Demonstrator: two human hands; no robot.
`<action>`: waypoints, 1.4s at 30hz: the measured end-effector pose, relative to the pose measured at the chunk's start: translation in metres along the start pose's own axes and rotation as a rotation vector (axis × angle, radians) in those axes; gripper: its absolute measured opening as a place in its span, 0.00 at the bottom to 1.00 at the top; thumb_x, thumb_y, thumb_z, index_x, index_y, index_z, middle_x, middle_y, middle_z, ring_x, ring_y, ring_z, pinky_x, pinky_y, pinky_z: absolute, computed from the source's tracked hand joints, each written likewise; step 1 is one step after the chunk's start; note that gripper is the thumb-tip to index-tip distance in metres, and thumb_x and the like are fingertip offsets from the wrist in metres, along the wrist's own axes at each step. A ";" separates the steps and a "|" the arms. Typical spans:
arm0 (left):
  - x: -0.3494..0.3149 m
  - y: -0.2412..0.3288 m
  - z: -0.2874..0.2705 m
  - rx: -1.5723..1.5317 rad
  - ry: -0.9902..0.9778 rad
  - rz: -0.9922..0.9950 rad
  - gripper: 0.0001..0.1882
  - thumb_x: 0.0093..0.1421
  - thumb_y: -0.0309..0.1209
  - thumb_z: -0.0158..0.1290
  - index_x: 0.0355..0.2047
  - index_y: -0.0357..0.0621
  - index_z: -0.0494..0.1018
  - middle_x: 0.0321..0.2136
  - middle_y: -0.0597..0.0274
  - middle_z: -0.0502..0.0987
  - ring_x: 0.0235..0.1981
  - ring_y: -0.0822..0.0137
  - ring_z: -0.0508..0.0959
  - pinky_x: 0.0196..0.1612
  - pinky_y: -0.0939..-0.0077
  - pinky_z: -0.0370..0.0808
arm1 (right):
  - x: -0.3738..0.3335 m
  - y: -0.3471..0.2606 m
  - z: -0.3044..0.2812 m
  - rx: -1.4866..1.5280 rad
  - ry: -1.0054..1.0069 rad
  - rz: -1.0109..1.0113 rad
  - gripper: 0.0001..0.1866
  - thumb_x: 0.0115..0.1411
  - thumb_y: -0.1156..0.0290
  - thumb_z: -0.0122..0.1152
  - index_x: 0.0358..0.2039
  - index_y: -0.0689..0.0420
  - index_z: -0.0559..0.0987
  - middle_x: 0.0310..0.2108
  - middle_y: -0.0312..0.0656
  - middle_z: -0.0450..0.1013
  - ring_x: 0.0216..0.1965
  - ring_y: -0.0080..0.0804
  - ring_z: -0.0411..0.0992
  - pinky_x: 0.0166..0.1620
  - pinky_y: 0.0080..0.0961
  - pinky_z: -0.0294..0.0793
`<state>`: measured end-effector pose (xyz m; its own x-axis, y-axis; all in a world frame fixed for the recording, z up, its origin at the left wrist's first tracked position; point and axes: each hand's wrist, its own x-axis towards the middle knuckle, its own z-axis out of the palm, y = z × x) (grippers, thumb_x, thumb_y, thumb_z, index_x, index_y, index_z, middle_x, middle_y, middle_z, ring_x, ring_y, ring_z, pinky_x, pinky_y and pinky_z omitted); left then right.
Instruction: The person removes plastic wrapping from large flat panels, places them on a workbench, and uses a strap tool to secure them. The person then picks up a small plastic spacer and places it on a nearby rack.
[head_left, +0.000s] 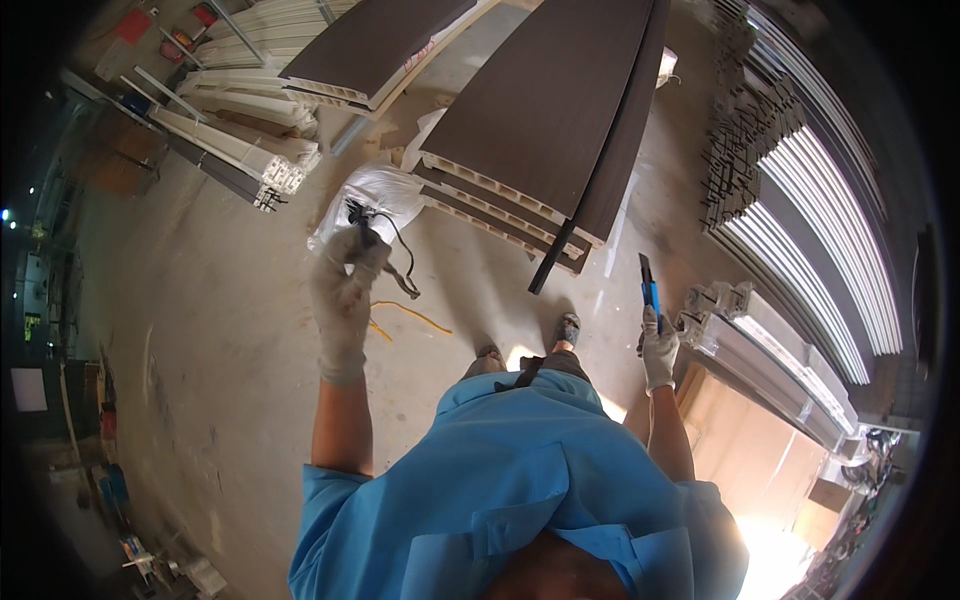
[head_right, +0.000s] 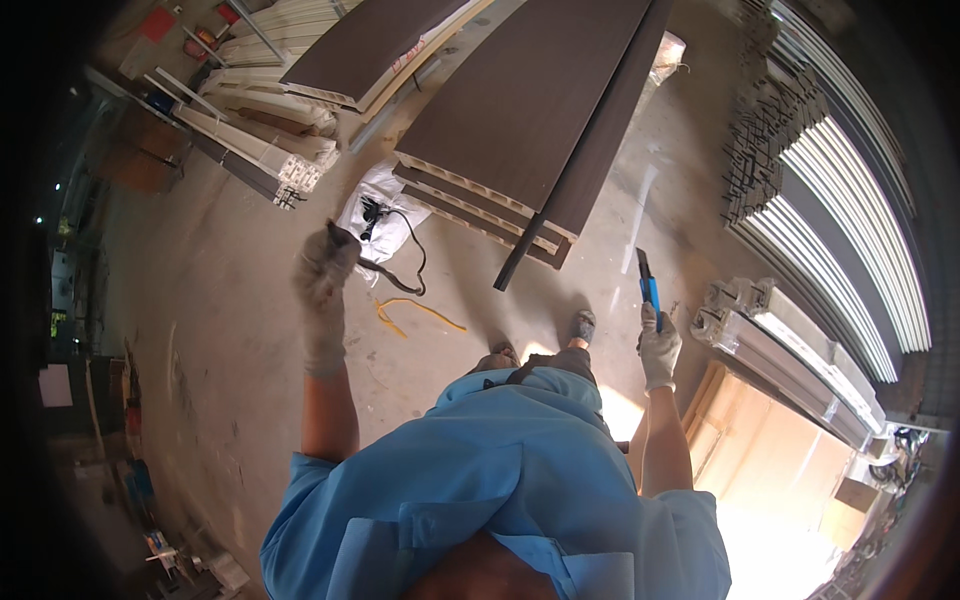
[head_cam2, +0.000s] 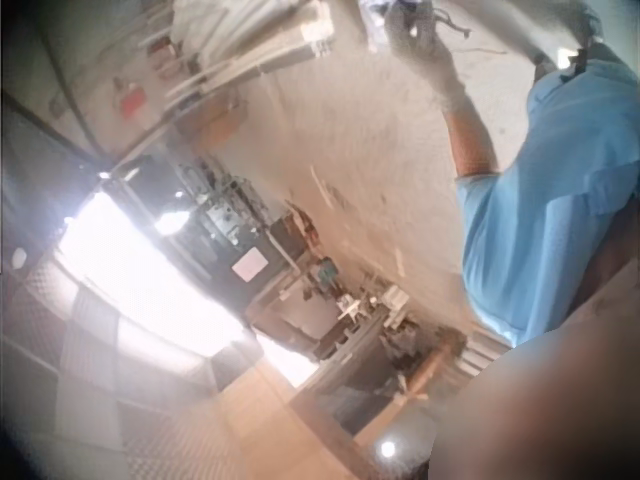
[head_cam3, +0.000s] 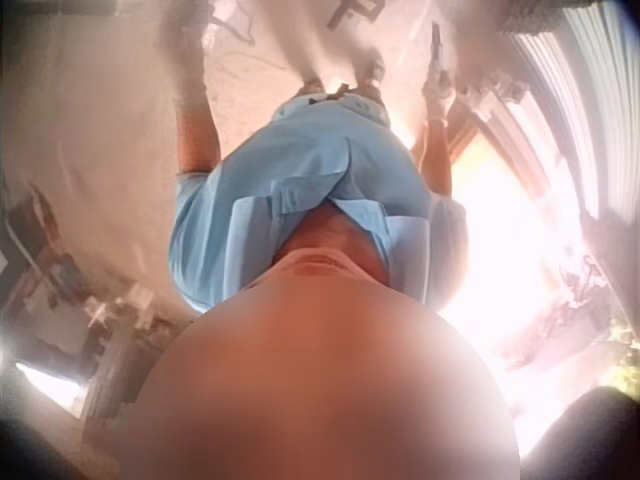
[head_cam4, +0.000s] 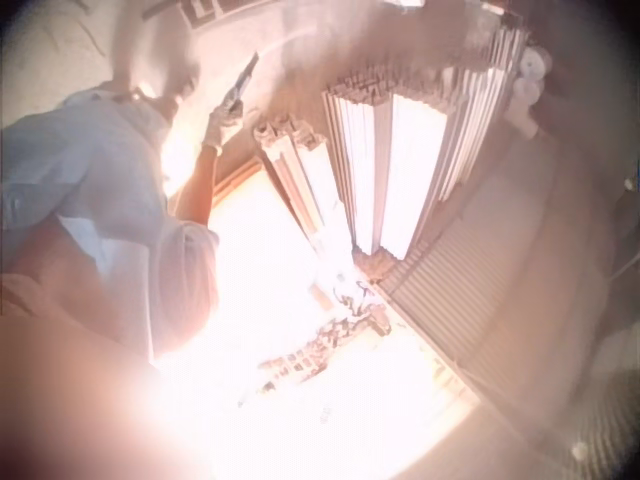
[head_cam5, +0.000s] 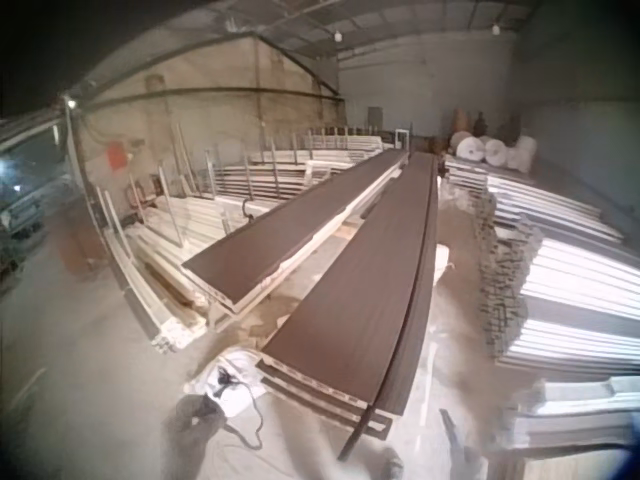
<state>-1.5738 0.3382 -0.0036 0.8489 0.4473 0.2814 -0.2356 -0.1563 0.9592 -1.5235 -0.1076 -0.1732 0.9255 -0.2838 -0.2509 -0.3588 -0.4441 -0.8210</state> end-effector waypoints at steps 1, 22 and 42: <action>0.018 0.003 -0.006 0.166 0.019 0.120 0.07 0.67 0.29 0.54 0.41 0.37 0.72 0.29 0.67 0.73 0.30 0.77 0.70 0.38 0.81 0.71 | 0.005 -0.003 -0.001 0.039 0.010 -0.009 0.26 0.65 0.45 0.56 0.27 0.58 0.75 0.13 0.33 0.66 0.15 0.20 0.68 0.18 0.23 0.66; 0.186 0.193 0.519 0.053 -0.307 1.135 0.14 0.58 0.40 0.61 0.32 0.42 0.74 0.27 0.52 0.79 0.22 0.55 0.76 0.30 0.64 0.73 | 0.248 -0.229 -0.153 1.309 -0.537 -0.597 0.16 0.64 0.68 0.61 0.51 0.57 0.74 0.43 0.38 0.73 0.36 0.27 0.72 0.38 0.22 0.73; 0.408 -0.004 0.435 0.161 -0.365 0.171 0.13 0.68 0.38 0.53 0.39 0.40 0.78 0.22 0.69 0.75 0.16 0.80 0.71 0.19 0.86 0.66 | 0.563 -0.434 -0.294 1.224 -0.310 -0.976 0.13 0.68 0.61 0.57 0.41 0.58 0.74 0.35 0.44 0.76 0.34 0.27 0.72 0.37 0.22 0.72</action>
<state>-1.0206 0.1379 0.0956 0.9226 0.0666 0.3799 -0.3351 -0.3492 0.8751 -0.8824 -0.3244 0.1929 0.7740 -0.0689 0.6294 0.5279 0.6189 -0.5815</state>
